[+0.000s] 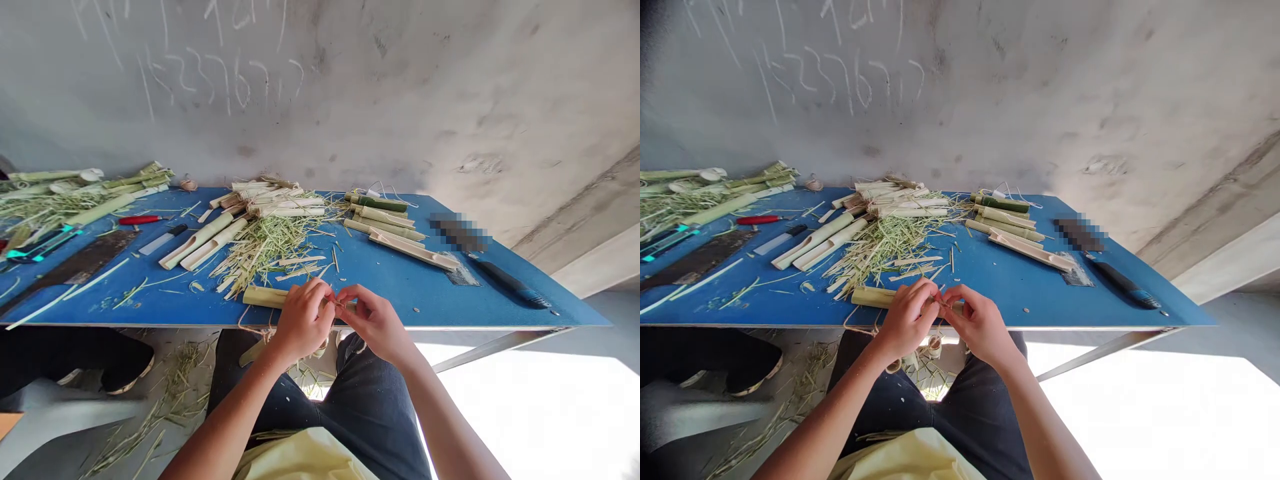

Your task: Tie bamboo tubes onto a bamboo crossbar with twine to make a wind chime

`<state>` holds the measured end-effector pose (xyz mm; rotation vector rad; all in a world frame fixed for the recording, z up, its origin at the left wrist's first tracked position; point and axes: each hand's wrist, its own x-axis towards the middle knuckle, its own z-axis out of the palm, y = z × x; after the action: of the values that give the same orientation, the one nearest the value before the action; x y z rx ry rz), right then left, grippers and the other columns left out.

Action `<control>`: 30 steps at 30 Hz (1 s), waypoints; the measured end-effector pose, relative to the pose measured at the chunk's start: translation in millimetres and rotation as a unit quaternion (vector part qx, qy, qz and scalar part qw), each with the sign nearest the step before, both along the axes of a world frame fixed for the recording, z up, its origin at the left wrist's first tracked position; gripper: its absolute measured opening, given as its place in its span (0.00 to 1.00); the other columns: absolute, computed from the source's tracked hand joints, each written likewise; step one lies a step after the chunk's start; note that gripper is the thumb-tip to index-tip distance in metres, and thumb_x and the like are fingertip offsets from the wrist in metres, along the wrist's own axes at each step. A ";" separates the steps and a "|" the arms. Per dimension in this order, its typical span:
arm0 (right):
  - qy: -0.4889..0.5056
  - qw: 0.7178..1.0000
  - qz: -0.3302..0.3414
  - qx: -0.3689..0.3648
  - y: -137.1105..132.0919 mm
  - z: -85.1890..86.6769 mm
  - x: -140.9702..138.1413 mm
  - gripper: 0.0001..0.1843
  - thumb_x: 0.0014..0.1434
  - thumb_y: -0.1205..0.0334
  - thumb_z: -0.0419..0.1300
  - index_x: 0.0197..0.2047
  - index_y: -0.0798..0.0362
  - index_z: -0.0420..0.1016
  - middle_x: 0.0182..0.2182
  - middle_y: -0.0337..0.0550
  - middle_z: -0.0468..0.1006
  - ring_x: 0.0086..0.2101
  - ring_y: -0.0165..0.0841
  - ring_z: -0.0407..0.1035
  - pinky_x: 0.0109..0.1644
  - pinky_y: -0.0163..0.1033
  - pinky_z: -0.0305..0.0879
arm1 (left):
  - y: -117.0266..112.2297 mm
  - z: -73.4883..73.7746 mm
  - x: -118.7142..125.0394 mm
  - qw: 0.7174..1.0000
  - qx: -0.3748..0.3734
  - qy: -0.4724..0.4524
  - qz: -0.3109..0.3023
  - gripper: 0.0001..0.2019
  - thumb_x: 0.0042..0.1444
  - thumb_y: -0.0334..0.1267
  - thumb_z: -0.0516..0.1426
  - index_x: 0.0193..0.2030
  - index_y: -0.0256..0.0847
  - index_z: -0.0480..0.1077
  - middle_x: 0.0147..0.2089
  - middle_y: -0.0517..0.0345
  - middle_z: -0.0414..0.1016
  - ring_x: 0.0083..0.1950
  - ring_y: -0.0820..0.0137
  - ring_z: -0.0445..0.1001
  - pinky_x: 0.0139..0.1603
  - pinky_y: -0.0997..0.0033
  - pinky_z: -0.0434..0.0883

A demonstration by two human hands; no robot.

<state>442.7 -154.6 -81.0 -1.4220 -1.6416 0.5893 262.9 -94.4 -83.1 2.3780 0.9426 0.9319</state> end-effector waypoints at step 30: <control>-0.239 0.957 -0.092 0.138 -3.7 -18.0 -1.9 0.08 0.77 0.61 0.55 0.44 0.48 0.74 0.42 0.44 0.83 0.44 0.40 0.72 0.49 0.46 0.63 | 12.4 18.1 -40.9 0.934 -0.269 -0.232 -0.044 0.15 0.65 0.52 0.56 0.36 0.43 0.70 0.23 0.65 0.60 0.22 0.74 0.53 0.23 0.71 0.51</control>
<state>440.8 -158.3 -98.9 -1.5578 -1.8413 -0.1051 222.0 -82.0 -65.1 1.6302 0.7697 0.9856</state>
